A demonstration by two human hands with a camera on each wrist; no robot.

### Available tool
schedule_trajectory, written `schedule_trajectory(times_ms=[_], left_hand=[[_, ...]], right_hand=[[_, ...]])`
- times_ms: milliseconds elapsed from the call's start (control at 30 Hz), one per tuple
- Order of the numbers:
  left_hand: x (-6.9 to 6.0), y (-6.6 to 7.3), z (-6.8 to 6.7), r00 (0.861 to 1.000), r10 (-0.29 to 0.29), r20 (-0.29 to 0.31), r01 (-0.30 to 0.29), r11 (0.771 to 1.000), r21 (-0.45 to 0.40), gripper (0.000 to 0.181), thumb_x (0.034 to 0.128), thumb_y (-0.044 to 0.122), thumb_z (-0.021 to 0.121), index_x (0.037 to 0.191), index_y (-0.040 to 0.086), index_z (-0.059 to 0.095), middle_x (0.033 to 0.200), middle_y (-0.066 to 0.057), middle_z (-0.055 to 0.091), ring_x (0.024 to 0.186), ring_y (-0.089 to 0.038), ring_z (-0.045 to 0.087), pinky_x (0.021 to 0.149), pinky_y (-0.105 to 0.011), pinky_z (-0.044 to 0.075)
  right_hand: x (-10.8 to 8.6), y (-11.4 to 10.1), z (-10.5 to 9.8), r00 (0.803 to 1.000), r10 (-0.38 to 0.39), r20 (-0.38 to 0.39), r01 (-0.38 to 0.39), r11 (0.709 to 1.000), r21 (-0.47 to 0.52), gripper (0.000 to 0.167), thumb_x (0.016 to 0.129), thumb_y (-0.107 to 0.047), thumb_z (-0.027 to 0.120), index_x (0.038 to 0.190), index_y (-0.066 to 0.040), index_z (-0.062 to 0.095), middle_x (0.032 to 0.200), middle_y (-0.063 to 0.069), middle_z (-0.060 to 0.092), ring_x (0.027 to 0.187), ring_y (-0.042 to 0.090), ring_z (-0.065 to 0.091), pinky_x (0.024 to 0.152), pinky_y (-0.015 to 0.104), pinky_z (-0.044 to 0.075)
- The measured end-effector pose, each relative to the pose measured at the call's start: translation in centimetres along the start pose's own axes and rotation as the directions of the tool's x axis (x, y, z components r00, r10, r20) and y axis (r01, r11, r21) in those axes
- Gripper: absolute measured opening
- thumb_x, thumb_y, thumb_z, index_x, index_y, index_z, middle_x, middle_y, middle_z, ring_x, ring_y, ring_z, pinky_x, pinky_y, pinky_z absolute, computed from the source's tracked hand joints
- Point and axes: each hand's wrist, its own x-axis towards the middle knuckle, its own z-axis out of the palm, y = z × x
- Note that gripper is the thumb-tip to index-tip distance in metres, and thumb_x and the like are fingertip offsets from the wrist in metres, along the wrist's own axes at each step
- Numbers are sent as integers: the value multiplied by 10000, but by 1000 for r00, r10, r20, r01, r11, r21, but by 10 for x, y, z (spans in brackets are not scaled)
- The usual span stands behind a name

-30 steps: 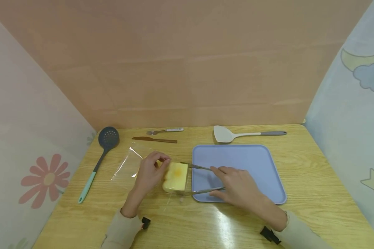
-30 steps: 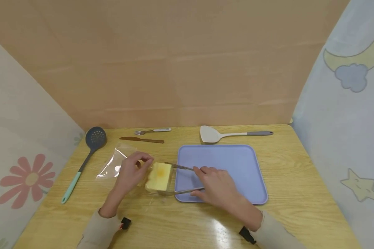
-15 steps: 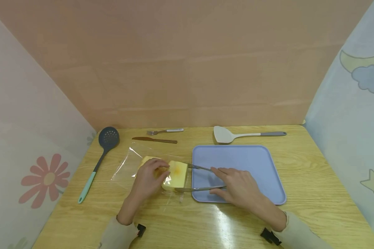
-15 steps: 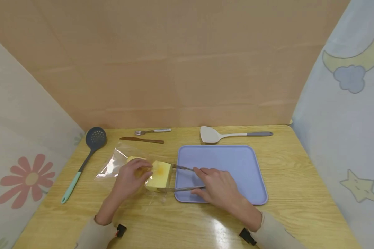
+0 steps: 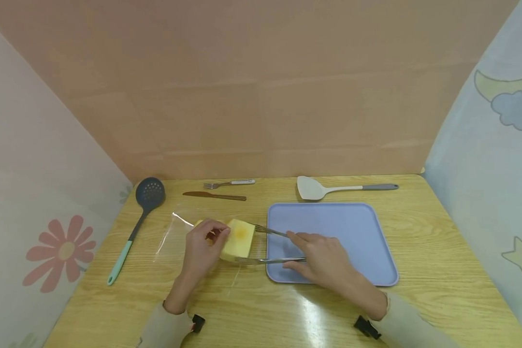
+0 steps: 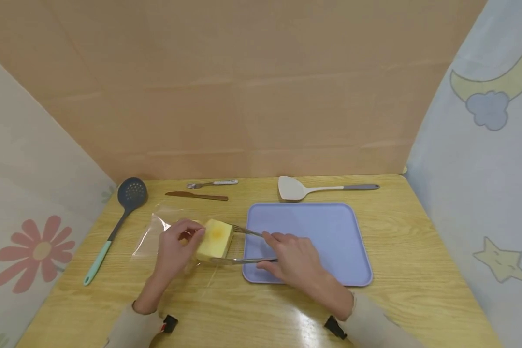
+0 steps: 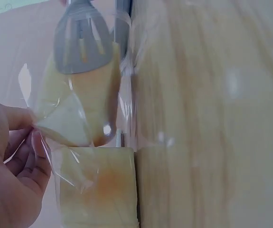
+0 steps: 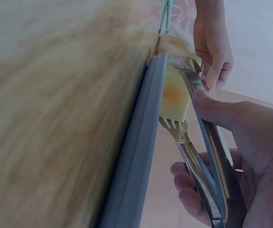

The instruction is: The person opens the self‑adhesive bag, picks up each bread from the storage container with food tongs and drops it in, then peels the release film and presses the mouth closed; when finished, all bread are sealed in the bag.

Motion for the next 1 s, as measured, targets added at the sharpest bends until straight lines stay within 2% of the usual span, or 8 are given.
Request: schedule_trajectory(times_ms=[133,233,367,533,733,900,1000], left_hand=[[1,3,-1,1000,-7,-12,7,1000,-11,89,961,-11,855,947,67,813,901,-11,766,776,-121,665,648,-205,576],[1,4,0,1000,-11,4,12,999,-34,84,973,1,847,957,78,816,907,-10,766,780,-124,659,650,-197,568],[1,5,2,999,-23,25,24,997,-68,78,989,28,840,962,97,816,914,2,758,783,-126,654,655,-205,572],[0,9,4,1000,-24,19,25,995,-98,71,1001,39,829,968,101,816,920,6,760,782,-124,652,656,-208,571],[1,8,7,1000,-12,27,15,994,-105,75,997,35,830,974,104,811,930,-6,767,758,-124,653,619,-211,557],[1,9,8,999,-22,29,25,992,-123,71,999,34,828,968,97,816,931,-18,772,764,-118,665,620,-198,559],[1,8,8,999,-7,40,12,992,-129,52,1001,38,828,974,81,814,930,-38,773,759,-124,666,613,-201,561]], right_hand=[[3,-1,1,1000,-15,-12,14,999,-43,771,816,-594,943,1381,-97,775,1152,83,834,883,261,808,549,358,621],[4,-1,2,1000,-20,-20,19,999,-49,766,814,-593,945,1372,-96,778,1142,83,834,865,258,805,522,338,599],[5,-2,4,1000,-20,-3,20,999,-32,755,837,-594,928,1381,-96,769,1158,87,833,887,264,811,527,342,601],[7,-4,5,1000,-25,15,25,999,-26,767,840,-605,920,1398,-104,763,1196,79,830,927,262,814,562,364,622],[8,-6,6,999,-45,-14,45,999,-8,759,844,-610,911,1392,-104,768,1176,77,833,891,255,812,513,322,590],[9,-5,7,998,-51,-21,50,998,-25,768,838,-603,918,1391,-93,769,1167,82,833,845,243,798,503,300,572],[9,-4,8,997,-58,-42,57,998,-41,775,830,-614,920,1392,-102,772,1176,85,834,832,243,794,509,313,582]])
